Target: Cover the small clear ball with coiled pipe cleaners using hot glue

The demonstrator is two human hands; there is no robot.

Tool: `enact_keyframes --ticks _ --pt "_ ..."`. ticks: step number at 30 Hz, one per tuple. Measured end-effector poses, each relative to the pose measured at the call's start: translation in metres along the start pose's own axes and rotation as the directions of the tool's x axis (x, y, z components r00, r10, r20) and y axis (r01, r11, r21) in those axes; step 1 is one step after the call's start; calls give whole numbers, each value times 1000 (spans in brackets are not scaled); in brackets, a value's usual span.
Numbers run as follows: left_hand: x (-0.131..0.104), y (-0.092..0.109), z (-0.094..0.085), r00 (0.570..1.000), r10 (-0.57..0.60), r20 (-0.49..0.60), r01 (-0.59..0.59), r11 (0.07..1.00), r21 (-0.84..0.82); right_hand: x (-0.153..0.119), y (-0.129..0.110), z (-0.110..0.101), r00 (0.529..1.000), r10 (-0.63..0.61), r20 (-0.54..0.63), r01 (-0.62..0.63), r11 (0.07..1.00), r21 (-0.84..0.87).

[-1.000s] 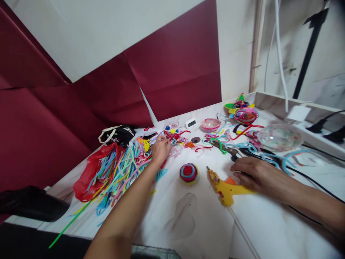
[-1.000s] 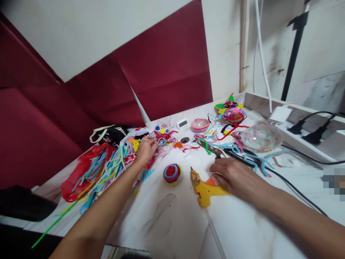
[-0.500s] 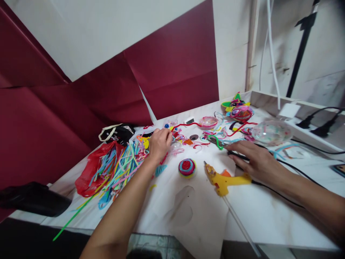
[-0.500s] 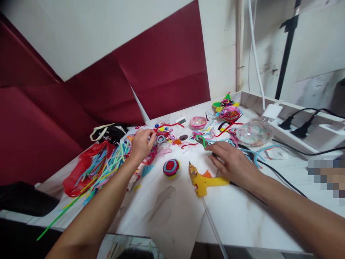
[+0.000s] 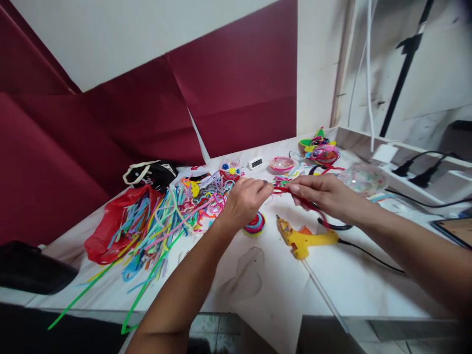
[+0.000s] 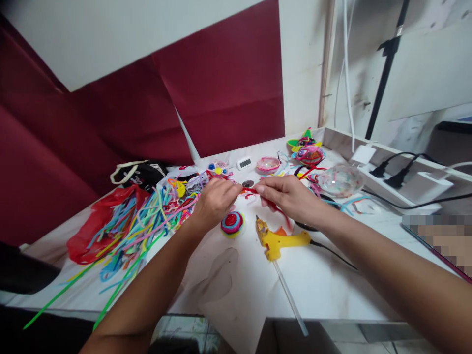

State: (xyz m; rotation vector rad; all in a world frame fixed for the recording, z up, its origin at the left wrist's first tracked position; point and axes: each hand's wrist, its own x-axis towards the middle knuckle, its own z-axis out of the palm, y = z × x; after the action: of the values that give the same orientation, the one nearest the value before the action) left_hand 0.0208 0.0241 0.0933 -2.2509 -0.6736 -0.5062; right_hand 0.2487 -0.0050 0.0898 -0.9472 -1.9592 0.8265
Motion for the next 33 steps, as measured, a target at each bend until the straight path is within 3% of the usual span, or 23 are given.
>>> enact_keyframes --ticks 3,7,12,17,21,25,33 --pt "-5 0 4 997 -49 -59 48 998 -28 9 -2 2 991 132 36 -136 975 173" --pt "-17 -1 13 987 -120 -111 108 989 -106 12 8 3 974 213 83 -227 941 252" --pt "-27 -3 22 972 -188 -138 167 974 -153 6 24 2 964 248 101 -267 889 372" --pt "-31 -5 23 968 -221 -120 194 960 -199 -1 31 0 966 248 65 -254 889 380" --pt "-35 -4 27 959 -261 -107 226 937 -266 -1 34 -1 977 211 43 -215 951 224" --pt "-42 -5 32 940 -330 -84 285 897 -339 -1 37 -2 996 59 61 -58 998 -17" --pt "-48 -13 33 894 -447 25 411 796 -444 -2 34 -9 982 -186 -11 157 859 -487"
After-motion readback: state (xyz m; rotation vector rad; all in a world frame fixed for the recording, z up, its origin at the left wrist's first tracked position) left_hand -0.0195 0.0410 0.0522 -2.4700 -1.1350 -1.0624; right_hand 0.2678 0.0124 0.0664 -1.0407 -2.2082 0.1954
